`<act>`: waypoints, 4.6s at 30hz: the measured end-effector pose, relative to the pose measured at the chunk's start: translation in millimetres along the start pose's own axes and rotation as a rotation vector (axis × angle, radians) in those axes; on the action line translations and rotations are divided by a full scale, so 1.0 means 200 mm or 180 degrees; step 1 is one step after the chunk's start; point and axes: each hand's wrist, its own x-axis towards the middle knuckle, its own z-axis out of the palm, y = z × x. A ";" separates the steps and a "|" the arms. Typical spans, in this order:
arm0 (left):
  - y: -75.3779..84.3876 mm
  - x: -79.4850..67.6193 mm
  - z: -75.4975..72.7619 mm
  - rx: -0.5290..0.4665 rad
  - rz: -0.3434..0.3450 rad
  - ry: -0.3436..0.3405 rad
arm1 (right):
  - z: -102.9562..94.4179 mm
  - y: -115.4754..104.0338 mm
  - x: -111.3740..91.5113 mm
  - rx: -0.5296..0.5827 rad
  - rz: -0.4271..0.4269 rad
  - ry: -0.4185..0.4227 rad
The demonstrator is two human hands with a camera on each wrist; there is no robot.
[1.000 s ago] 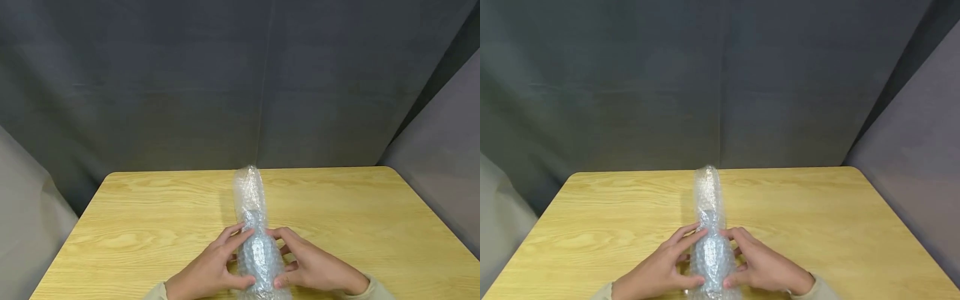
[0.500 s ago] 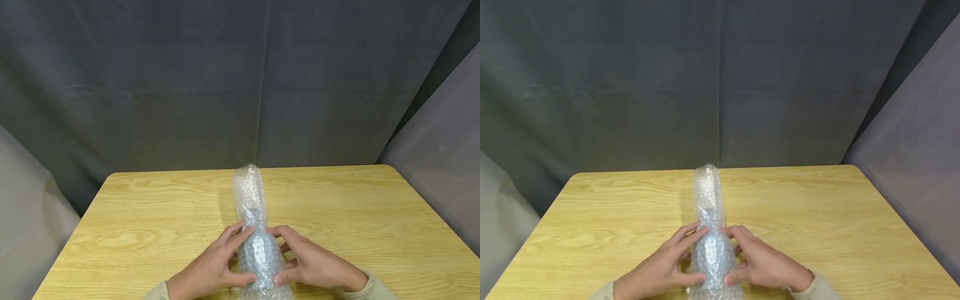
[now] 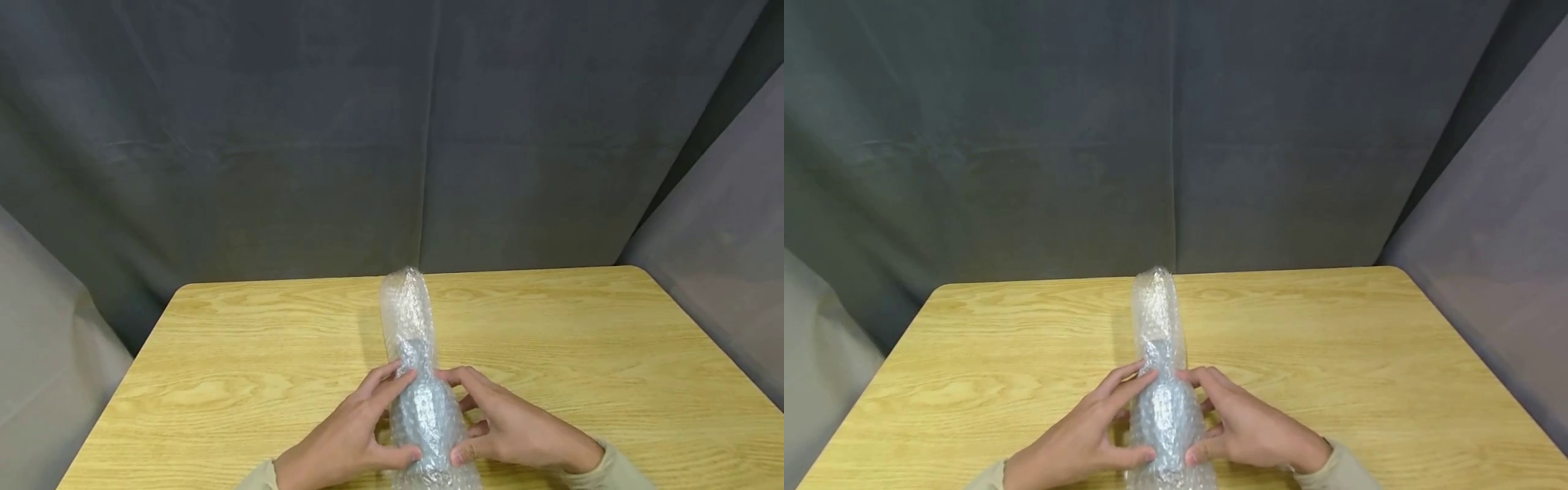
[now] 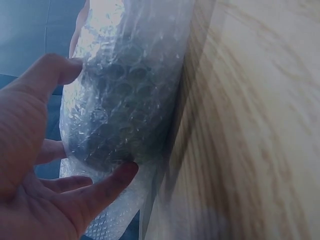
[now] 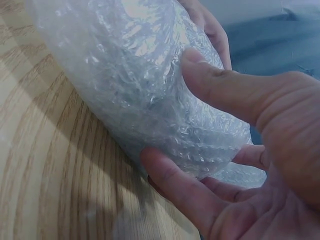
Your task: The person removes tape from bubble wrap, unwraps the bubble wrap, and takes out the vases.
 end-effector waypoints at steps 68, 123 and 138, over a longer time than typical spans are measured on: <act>0.09 0.04 0.03 0.0427 0.0008 0.0348 | -0.02 0.01 0.00 -0.0087 -0.0041 0.0046; 0.04 0.06 0.04 0.0172 -0.0204 0.0263 | -0.03 -0.02 0.01 -0.0276 0.0046 0.0532; 0.06 0.05 0.04 0.0356 -0.0079 0.0356 | -0.06 -0.02 0.00 -0.0265 0.0039 0.0518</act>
